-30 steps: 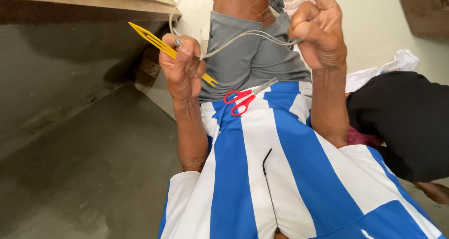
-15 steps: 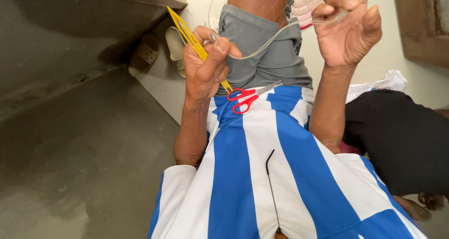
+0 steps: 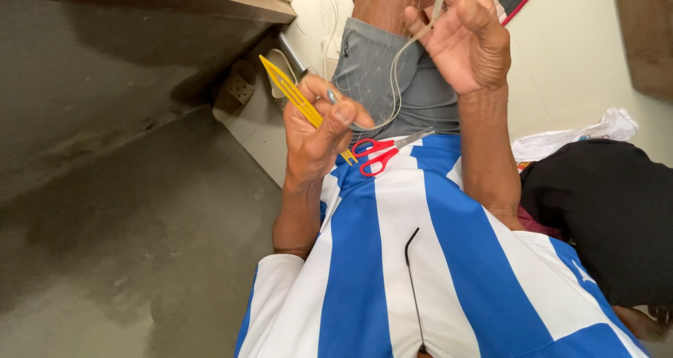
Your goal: Repairing a fishing net using a netting needle and scissors while sitting on the floor.
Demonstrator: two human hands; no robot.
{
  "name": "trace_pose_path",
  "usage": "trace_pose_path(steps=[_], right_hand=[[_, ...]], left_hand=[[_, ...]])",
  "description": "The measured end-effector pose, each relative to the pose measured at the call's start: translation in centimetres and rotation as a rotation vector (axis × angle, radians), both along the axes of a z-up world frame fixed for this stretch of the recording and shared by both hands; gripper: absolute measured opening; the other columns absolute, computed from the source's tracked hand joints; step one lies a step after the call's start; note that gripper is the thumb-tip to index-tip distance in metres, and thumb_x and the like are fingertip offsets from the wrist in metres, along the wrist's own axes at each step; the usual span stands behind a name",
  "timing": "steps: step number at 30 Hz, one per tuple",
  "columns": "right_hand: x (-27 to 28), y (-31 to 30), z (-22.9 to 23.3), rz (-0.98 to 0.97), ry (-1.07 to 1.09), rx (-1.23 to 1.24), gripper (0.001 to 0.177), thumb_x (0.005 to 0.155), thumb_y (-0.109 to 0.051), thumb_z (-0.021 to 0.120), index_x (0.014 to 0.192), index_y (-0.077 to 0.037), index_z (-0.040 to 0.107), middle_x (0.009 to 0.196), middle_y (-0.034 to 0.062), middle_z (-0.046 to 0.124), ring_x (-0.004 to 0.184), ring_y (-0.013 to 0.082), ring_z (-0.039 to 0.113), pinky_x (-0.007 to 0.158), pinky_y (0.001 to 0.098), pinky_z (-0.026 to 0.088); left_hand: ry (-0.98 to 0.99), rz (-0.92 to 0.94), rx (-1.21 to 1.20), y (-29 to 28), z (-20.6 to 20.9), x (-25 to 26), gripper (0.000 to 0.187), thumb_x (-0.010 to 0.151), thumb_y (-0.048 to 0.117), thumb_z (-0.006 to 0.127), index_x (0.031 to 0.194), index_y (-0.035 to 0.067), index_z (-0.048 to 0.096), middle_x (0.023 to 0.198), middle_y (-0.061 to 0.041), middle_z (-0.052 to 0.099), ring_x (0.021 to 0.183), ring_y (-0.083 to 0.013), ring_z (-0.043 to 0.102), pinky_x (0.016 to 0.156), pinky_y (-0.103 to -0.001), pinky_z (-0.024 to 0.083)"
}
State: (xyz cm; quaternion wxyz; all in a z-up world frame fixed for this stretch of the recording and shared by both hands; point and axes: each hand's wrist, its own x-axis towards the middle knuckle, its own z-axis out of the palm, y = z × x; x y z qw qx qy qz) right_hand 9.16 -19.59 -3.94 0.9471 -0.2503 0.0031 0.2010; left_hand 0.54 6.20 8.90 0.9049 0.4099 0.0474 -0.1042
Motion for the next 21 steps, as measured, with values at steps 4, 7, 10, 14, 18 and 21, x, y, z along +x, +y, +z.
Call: trace_pose_path(steps=[4,7,10,14,18,21], right_hand=[[-0.6,1.2,3.3,0.034,-0.047,-0.129,0.075,0.105,-0.026,0.071,0.173,-0.019,0.040,0.165,0.0076,0.053,0.162,0.0238,0.052,0.139,0.0528,0.053],[-1.8,3.2,5.8,0.046,0.136,-0.107,0.103,0.094,-0.025,0.079,0.178,-0.019,0.020,0.161,0.0143,0.060,0.142,0.0273,0.068,0.120,0.0503,0.065],[-3.0,3.9,6.2,0.202,0.202,0.117,0.096,0.096,-0.027,0.079,0.175,-0.013,0.027,0.162,0.0263,0.056,0.129,0.0313,0.072,0.109,0.0461,0.065],[-3.3,2.3,5.6,0.163,0.131,0.307,0.064,0.105,-0.022,0.076,0.161,-0.004,0.052,0.092,-0.0004,0.068,0.085,0.0091,0.069,0.130,0.0453,0.052],[-4.8,0.8,3.0,0.013,0.046,0.450,0.042,0.114,-0.020,0.064,0.155,-0.014,0.067,0.102,-0.0011,0.077,0.097,0.0132,0.074,0.118,0.0430,0.058],[-5.7,0.0,2.4,-0.111,0.126,0.493,0.038,0.117,-0.020,0.060,0.152,-0.023,0.072,0.109,-0.0097,0.072,0.112,0.0083,0.069,0.120,0.0366,0.052]], left_hand=[[-0.034,-0.014,-0.016,-0.3,0.3,-0.5,0.018,0.105,0.010,0.072,0.111,0.013,0.055,0.094,-0.017,0.078,0.045,-0.0049,0.035,0.046,-0.019,0.030],[-0.030,-0.028,-0.002,-0.6,0.6,-0.7,0.019,0.105,0.010,0.072,0.111,0.013,0.054,0.094,-0.016,0.078,0.048,-0.0058,0.036,0.050,-0.019,0.032],[0.019,-0.012,-0.006,-0.7,0.3,-0.5,0.017,0.105,0.011,0.074,0.110,0.011,0.057,0.094,-0.016,0.078,0.048,-0.0058,0.037,0.048,-0.019,0.032],[0.047,0.084,0.034,-0.4,-0.7,0.3,0.020,0.104,0.009,0.073,0.111,0.011,0.054,0.095,-0.019,0.078,0.048,-0.0037,0.038,0.044,-0.017,0.031],[0.021,0.047,0.111,-0.8,-1.3,1.6,0.022,0.105,0.010,0.071,0.110,0.013,0.050,0.098,-0.016,0.080,0.049,-0.0031,0.040,0.045,-0.017,0.031],[-0.004,0.086,0.114,-1.4,-2.2,2.6,0.019,0.104,0.006,0.073,0.108,0.009,0.055,0.096,-0.018,0.079,0.047,-0.0043,0.038,0.043,-0.018,0.032]])
